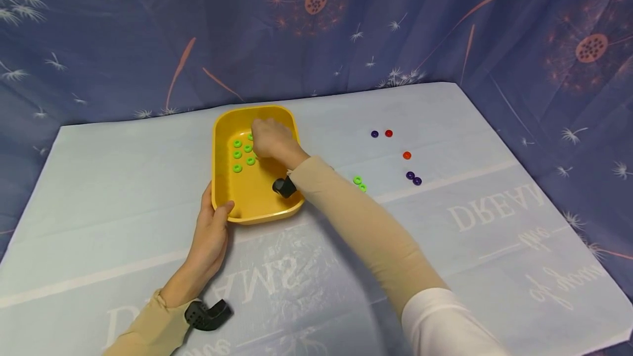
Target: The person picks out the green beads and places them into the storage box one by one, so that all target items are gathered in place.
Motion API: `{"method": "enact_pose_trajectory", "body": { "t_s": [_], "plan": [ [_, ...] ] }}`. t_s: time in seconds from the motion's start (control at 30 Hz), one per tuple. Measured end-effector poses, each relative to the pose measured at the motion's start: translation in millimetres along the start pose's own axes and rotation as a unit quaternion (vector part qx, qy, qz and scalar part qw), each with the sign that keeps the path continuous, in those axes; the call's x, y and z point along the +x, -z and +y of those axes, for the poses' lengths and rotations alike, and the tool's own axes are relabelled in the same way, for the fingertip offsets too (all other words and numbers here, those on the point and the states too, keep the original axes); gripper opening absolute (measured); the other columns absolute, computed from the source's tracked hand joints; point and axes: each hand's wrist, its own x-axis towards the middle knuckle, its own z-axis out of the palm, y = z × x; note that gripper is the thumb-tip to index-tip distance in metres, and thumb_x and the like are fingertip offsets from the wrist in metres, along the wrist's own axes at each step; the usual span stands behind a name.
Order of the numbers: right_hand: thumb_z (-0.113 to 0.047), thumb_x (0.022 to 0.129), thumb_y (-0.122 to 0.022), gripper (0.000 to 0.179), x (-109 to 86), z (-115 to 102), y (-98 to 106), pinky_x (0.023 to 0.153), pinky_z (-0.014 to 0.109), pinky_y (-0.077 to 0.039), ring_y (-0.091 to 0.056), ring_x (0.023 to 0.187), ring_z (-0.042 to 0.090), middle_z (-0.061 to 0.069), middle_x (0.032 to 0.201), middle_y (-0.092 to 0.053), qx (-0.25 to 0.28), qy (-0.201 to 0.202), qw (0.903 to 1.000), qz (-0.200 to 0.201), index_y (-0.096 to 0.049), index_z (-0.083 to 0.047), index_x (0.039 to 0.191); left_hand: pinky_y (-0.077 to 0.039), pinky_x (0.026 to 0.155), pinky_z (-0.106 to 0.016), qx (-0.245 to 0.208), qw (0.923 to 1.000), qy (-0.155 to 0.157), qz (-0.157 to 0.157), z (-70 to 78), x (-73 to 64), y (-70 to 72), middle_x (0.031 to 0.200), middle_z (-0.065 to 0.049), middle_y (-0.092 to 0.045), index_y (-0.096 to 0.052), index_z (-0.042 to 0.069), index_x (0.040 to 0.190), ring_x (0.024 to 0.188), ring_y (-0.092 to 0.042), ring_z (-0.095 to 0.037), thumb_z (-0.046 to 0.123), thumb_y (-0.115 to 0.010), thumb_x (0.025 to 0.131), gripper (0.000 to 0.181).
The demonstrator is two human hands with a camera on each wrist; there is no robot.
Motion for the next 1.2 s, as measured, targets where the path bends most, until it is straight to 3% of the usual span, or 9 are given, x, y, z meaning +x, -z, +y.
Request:
{"method": "enact_pose_trajectory", "body": {
  "t_s": [0.17,0.5,0.8,0.97,1.1,1.2],
  "plan": [
    [-0.013,0.092,-0.066,0.011,0.1,1.9,-0.9,0.066,0.027,-0.042,-0.05,0.079,0.015,0.0,0.087,-0.054,-0.002,0.004,1.0,0.001,-0.057,-0.016,0.099,-0.015,0.121,-0.029,0.003,1.0,0.0,-0.002,0.4,0.0,-0.9,0.165,0.005,-0.007,0.001,0.016,0.16,0.148,-0.014,-0.006,0.006,-0.033,0.101,0.068],
    [-0.014,0.092,-0.065,0.019,0.7,5.7,-3.6,0.076,0.028,-0.043,-0.05,0.091,0.016,0.0,0.097,-0.055,-0.012,-0.002,0.9999,0.003,-0.056,-0.015,0.109,-0.015,0.121,-0.029,0.007,1.0,0.002,0.0,0.7,-0.8,-1.4,0.165,0.004,-0.007,0.001,0.016,0.16,0.148,-0.014,-0.007,0.007,-0.033,0.101,0.069],
    [-0.013,0.093,-0.063,0.016,-0.4,6.7,-3.2,0.073,0.027,-0.042,-0.049,0.09,0.017,0.001,0.096,-0.054,-0.01,-0.005,0.9999,-0.001,-0.057,-0.015,0.108,-0.016,0.121,-0.028,0.005,1.0,0.002,-0.002,0.5,-1.5,-1.6,0.165,0.004,-0.007,0.001,0.016,0.16,0.147,-0.014,-0.007,0.007,-0.033,0.101,0.068],
    [-0.011,0.094,-0.063,0.011,-1.2,6.3,-0.3,0.073,0.027,-0.041,-0.049,0.084,0.017,0.001,0.091,-0.054,0.01,0.001,0.9999,0.008,-0.057,-0.014,0.102,-0.017,0.12,-0.028,0.004,1.0,0.001,-0.002,0.0,-1.3,-0.7,0.165,0.004,-0.007,0.001,0.016,0.159,0.147,-0.015,-0.007,0.007,-0.033,0.101,0.068],
    [-0.01,0.094,-0.061,0.003,-2.9,6.8,5.3,0.064,0.025,-0.04,-0.047,0.073,0.015,0.001,0.081,-0.051,0.015,0.014,0.9995,0.022,-0.059,-0.012,0.094,-0.016,0.12,-0.027,0.003,1.0,0.002,-0.002,-0.1,-1.3,-0.5,0.165,0.005,-0.005,0.001,0.016,0.159,0.147,-0.014,-0.006,0.007,-0.033,0.101,0.068],
    [-0.009,0.094,-0.058,0.008,-5.0,8.1,11.2,0.058,0.023,-0.039,-0.045,0.068,0.014,0.0,0.074,-0.046,0.015,0.022,0.999,0.037,-0.058,-0.012,0.086,-0.016,0.12,-0.027,0.003,1.0,0.001,-0.001,-0.1,-1.4,-0.6,0.165,0.005,-0.005,0.001,0.016,0.159,0.146,-0.014,-0.005,0.007,-0.033,0.101,0.068]
  ]
}}
